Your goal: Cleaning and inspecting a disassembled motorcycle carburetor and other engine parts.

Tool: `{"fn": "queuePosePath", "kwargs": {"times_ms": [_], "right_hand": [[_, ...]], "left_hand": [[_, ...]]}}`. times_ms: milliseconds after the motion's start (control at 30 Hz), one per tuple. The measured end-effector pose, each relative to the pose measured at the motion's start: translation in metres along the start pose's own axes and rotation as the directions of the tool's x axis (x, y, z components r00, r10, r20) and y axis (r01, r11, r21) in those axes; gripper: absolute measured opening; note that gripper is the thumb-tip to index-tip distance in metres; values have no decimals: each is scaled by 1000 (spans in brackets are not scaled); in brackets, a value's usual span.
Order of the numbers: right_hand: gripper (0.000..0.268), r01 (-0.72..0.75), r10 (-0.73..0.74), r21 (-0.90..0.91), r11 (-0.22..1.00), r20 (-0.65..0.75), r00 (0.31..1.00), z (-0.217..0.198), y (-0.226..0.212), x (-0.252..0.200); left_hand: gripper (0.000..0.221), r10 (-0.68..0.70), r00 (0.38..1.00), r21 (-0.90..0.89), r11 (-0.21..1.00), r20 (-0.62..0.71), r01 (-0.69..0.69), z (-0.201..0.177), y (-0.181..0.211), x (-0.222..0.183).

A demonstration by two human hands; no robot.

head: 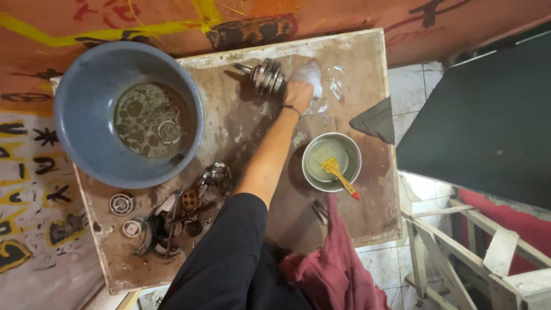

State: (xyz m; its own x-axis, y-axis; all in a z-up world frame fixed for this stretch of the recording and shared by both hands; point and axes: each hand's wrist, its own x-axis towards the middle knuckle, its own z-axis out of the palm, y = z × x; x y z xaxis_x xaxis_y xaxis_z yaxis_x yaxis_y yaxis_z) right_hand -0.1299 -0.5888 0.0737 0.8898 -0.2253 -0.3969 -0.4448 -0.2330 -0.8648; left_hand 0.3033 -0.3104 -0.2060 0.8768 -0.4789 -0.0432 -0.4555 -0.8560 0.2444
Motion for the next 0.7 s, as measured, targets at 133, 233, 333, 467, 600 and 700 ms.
{"fn": "queuePosePath", "kwargs": {"times_ms": [133,233,333,467,600,700], "right_hand": [[41,58,-57,-112,992,13,998,31,1,2],[39,83,-77,-195,977,43,996,101,-41,6],[38,123,-113,-281,952,52,992,196,-138,0],[36,164,-153,-399,902,60,986,226,-158,-2],[33,184,-158,-509,841,95,983,244,-143,-32],[32,221,-197,-586,780,105,975,252,-134,-40]], "left_hand": [[11,194,978,29,981,-71,-193,-47,-9,-32],[30,90,981,-283,949,-172,-137,-144,-7,-64],[25,257,961,-246,930,-100,-274,-161,-14,-93],[54,150,973,-337,920,-174,-202,-195,-7,-125],[58,-398,886,-839,544,-238,20,-232,-5,-144],[59,-626,747,-958,281,-224,-51,-237,3,-197]]}}
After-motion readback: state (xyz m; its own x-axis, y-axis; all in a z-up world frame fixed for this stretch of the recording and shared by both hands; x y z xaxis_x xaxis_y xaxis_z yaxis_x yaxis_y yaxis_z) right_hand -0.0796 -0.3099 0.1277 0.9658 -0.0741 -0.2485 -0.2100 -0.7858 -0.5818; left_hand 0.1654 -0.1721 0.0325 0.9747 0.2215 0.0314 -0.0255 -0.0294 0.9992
